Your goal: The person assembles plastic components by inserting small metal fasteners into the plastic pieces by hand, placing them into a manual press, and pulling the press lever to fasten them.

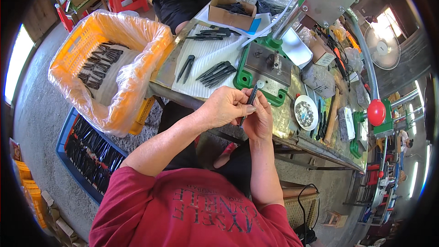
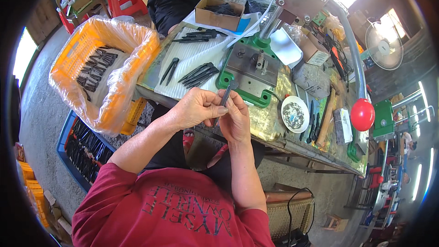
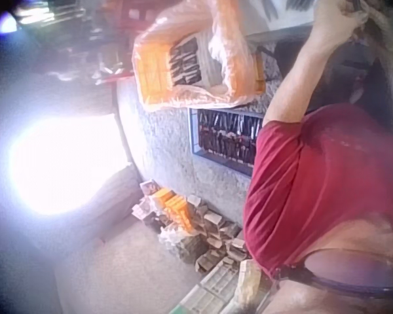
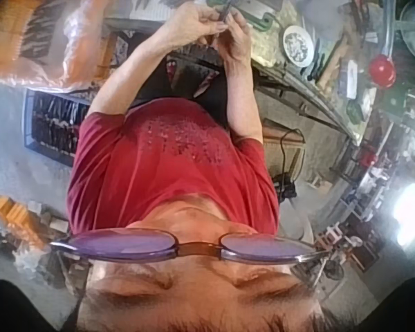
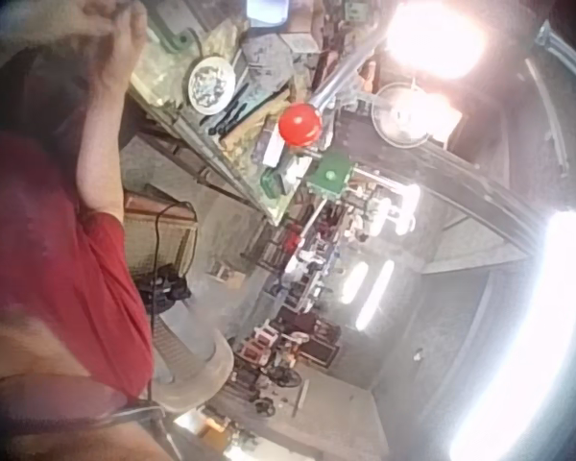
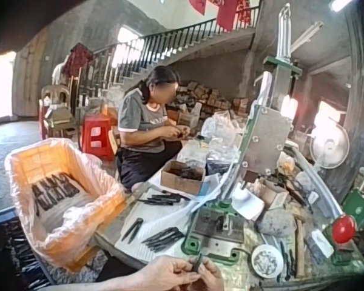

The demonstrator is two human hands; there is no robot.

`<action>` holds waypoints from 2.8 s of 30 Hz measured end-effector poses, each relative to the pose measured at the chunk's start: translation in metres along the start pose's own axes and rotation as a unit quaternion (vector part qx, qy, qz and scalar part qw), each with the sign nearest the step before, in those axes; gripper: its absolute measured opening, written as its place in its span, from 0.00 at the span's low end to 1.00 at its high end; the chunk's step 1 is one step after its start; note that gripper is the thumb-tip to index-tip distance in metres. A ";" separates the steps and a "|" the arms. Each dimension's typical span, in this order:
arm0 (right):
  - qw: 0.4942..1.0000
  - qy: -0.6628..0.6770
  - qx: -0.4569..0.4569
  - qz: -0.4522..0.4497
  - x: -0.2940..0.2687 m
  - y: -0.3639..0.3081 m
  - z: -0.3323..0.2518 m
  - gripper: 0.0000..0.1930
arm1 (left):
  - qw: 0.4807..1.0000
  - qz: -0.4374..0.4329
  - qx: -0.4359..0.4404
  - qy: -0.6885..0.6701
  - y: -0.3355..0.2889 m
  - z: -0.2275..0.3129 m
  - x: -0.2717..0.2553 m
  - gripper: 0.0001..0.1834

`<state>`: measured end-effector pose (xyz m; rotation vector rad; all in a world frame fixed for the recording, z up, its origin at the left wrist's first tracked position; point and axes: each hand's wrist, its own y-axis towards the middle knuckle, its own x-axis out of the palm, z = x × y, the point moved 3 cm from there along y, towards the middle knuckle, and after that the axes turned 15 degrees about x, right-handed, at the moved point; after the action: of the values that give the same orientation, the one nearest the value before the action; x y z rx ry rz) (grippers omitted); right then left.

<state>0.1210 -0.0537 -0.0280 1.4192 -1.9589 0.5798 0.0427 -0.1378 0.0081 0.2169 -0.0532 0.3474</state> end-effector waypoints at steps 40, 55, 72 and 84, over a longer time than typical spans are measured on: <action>0.994 -0.061 0.032 0.084 0.002 -0.015 0.009 0.05 | 0.890 0.185 -0.058 0.413 0.000 -0.013 -0.168 0.10; 0.991 -0.080 0.009 0.106 0.026 -0.019 0.001 0.07 | 0.985 0.105 0.042 -0.134 -0.020 0.010 -0.066 0.17; 0.987 -0.115 -0.005 0.115 0.025 -0.022 -0.013 0.07 | 0.994 0.065 0.044 -0.078 -0.013 0.007 -0.015 0.16; 0.981 -0.133 0.000 0.139 0.021 -0.019 -0.017 0.07 | 0.997 0.043 0.051 -0.035 -0.007 0.010 -0.006 0.13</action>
<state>0.1390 -0.0623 -0.0013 1.2859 -2.3930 0.5342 0.0391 -0.1483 0.0163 0.3288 -0.1137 0.4284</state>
